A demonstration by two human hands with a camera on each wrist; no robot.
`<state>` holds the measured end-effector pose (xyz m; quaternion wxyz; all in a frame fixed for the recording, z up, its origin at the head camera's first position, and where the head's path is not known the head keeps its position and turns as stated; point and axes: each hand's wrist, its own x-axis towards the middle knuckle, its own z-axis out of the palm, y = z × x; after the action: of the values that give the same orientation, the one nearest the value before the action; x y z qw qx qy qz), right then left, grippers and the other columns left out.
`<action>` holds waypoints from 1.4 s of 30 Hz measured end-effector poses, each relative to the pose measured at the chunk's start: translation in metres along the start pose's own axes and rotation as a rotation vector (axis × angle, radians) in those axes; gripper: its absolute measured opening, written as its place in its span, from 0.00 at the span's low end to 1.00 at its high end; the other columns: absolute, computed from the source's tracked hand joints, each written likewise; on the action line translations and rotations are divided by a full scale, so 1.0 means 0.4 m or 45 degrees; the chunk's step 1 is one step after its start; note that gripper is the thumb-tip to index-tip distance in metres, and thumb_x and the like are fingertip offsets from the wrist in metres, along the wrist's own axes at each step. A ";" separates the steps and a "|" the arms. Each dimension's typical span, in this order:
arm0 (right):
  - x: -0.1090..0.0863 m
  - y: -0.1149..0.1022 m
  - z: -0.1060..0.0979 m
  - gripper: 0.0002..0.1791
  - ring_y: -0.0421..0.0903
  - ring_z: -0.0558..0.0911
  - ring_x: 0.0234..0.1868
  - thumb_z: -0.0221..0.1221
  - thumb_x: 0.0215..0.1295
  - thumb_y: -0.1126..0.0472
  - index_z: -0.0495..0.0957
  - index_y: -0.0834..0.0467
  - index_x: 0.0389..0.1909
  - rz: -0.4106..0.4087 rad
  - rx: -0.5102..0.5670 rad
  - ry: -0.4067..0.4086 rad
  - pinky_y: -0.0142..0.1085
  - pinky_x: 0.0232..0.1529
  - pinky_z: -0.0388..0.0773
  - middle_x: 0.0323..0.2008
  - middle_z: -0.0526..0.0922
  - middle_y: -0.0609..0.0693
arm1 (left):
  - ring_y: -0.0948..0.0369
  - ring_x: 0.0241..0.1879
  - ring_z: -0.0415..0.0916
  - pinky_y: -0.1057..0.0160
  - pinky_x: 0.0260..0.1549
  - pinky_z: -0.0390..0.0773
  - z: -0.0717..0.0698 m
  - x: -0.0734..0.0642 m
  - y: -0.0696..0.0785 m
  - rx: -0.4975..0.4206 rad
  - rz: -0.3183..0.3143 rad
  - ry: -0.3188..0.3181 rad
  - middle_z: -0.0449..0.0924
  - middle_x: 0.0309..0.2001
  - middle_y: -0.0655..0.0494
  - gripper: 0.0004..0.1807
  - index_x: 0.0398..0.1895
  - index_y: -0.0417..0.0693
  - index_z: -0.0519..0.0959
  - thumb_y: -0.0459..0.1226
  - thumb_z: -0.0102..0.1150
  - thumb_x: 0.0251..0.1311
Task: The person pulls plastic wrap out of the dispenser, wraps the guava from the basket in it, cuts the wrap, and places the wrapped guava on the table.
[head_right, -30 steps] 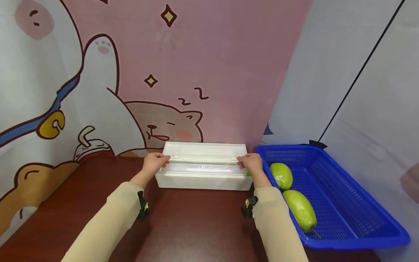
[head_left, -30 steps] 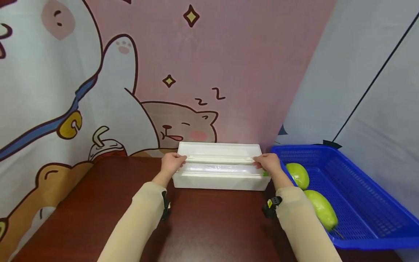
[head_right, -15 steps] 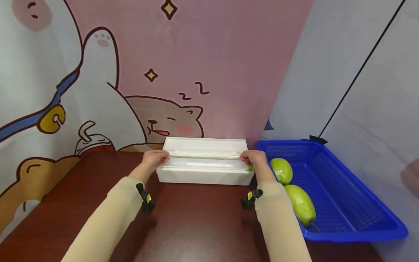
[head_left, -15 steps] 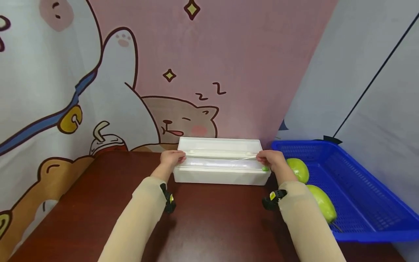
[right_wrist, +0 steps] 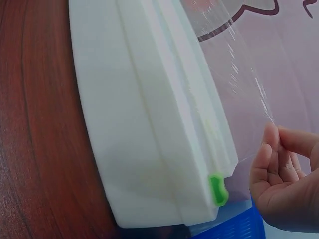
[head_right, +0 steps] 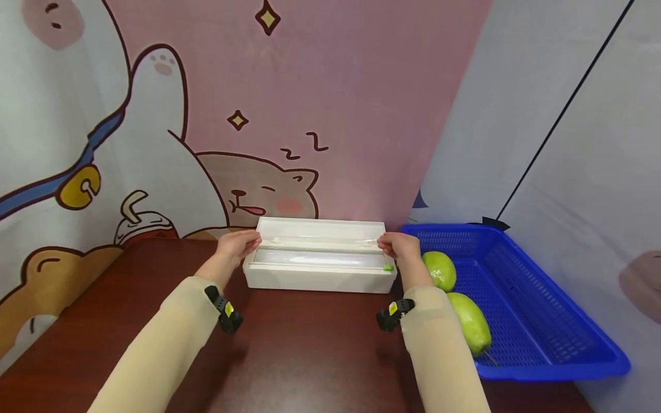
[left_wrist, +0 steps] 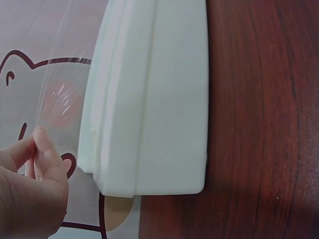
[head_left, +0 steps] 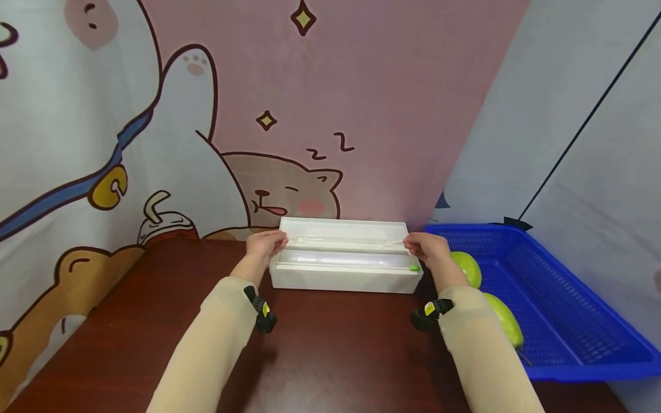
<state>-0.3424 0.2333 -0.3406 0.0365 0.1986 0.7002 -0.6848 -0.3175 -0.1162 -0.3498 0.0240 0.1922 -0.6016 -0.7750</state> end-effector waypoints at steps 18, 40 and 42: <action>-0.063 -0.053 -0.016 0.03 0.34 0.79 0.19 0.54 0.63 0.69 0.72 0.59 0.35 -0.069 0.198 -0.089 0.23 0.26 0.77 0.16 0.80 0.42 | 0.71 0.19 0.77 0.77 0.25 0.78 -0.005 -0.034 0.064 -0.026 0.016 -0.039 0.78 0.17 0.62 0.20 0.55 0.31 0.73 0.26 0.57 0.58; -0.153 -0.120 -0.035 0.04 0.34 0.80 0.19 0.51 0.65 0.70 0.68 0.60 0.37 -0.196 0.284 -0.217 0.23 0.27 0.78 0.18 0.82 0.43 | 0.71 0.20 0.78 0.77 0.27 0.78 -0.019 -0.100 0.143 -0.023 0.076 -0.137 0.79 0.18 0.63 0.09 0.44 0.37 0.75 0.29 0.56 0.60; -0.161 -0.125 -0.037 0.04 0.34 0.80 0.19 0.51 0.65 0.70 0.68 0.60 0.38 -0.200 0.297 -0.224 0.24 0.28 0.78 0.18 0.82 0.43 | 0.71 0.21 0.78 0.77 0.27 0.79 -0.021 -0.106 0.149 -0.041 0.078 -0.151 0.80 0.18 0.63 0.05 0.39 0.40 0.75 0.29 0.55 0.60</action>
<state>-0.2965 0.2341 -0.2716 0.0206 0.0854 0.6234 -0.7769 -0.2869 -0.1289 -0.2841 0.0151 0.1273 -0.5951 -0.7934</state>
